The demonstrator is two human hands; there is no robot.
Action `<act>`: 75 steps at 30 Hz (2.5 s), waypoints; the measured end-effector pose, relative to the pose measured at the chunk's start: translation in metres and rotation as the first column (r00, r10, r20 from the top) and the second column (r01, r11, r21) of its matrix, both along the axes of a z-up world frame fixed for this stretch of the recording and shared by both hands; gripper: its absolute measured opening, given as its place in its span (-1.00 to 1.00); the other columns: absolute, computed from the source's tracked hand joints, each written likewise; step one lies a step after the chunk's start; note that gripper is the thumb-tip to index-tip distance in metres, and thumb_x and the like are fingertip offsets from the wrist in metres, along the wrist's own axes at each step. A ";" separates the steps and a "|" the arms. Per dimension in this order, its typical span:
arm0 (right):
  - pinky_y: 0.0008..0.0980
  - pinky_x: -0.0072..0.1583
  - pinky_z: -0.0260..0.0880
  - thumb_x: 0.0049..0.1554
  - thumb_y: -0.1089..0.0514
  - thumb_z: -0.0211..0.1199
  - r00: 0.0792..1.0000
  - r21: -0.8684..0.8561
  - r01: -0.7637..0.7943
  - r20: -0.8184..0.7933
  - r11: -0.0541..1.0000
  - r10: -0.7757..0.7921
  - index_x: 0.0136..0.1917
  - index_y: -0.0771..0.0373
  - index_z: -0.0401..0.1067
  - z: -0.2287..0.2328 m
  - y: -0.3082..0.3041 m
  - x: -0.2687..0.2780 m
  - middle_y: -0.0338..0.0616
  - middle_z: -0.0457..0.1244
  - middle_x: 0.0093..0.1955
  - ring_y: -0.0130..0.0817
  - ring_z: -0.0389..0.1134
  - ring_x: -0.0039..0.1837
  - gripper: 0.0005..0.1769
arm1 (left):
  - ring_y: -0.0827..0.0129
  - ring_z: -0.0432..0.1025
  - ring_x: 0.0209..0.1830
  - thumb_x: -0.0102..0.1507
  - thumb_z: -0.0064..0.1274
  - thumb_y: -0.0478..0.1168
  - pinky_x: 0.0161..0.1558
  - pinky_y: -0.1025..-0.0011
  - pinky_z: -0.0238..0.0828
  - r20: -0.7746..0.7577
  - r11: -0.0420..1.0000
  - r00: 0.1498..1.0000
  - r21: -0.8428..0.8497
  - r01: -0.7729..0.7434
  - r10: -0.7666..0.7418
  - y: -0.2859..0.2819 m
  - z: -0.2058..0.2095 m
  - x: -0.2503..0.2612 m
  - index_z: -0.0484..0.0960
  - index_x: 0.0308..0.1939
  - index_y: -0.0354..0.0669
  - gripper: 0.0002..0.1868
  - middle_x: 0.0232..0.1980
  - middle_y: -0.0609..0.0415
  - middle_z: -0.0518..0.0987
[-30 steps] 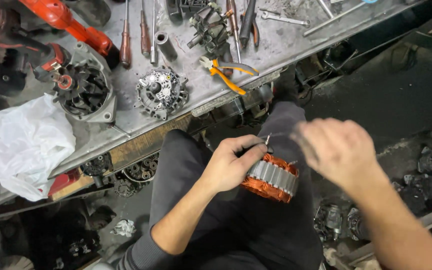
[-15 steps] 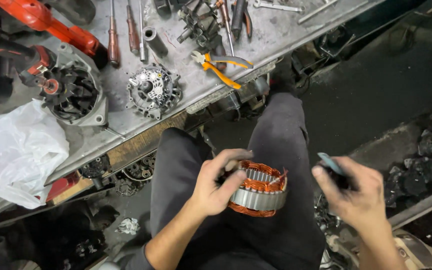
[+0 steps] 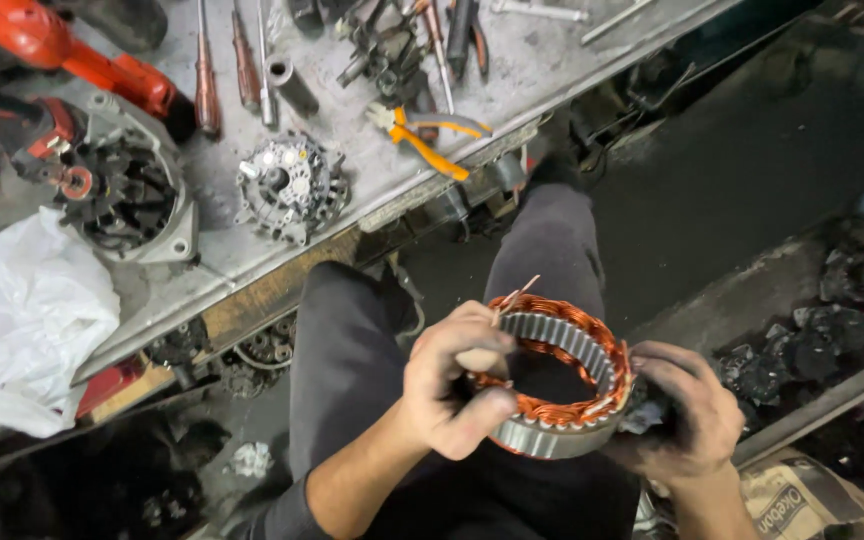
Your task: The person holds a cylindrical stator with copper windings on their lap and uses a screwdriver to scrape and clean the wire ends. They rotate the stator to access different sections while working in a cluttered workshop.
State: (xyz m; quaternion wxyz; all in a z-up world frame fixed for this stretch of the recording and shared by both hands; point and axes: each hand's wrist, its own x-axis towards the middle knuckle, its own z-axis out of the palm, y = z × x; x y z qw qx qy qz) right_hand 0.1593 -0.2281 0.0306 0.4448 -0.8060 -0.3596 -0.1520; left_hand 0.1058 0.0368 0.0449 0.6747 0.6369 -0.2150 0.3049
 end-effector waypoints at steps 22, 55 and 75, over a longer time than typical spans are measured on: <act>-0.22 -0.08 0.49 -0.56 0.03 0.67 0.992 -0.182 0.087 -0.075 0.979 -0.102 -0.07 0.39 0.42 0.012 0.026 0.020 0.12 0.35 -0.09 -0.04 0.46 -0.10 -0.18 | 0.44 0.57 -0.06 0.44 -0.04 -0.33 0.08 0.42 0.47 -0.609 0.930 0.726 -0.349 0.116 -0.319 0.010 0.009 0.038 0.49 0.27 -0.38 -0.68 -0.09 -0.03 0.70; -0.26 -0.16 0.47 -0.38 -0.13 0.70 0.958 -0.193 0.236 -0.119 0.952 -0.262 0.02 0.42 0.33 0.002 0.059 -0.032 0.05 0.36 -0.16 -0.10 0.46 -0.21 -0.10 | 0.25 0.59 0.10 0.38 0.01 -0.32 0.15 0.37 0.48 -0.641 0.948 0.701 0.169 -0.269 0.313 -0.006 0.028 0.031 0.70 -0.04 -0.33 -0.81 0.11 -0.09 0.70; -0.21 -0.23 0.46 -0.50 -0.23 0.70 0.955 -0.247 0.225 -0.138 0.943 -0.264 -0.12 0.33 0.34 0.007 0.046 -0.006 -0.08 0.32 -0.30 -0.16 0.45 -0.30 -0.11 | -0.33 -0.09 0.66 0.09 0.15 -0.18 0.52 -0.49 -0.42 -0.415 0.685 0.909 0.651 0.327 -0.039 0.019 0.076 0.044 0.72 0.13 0.10 -0.51 0.61 -0.08 0.24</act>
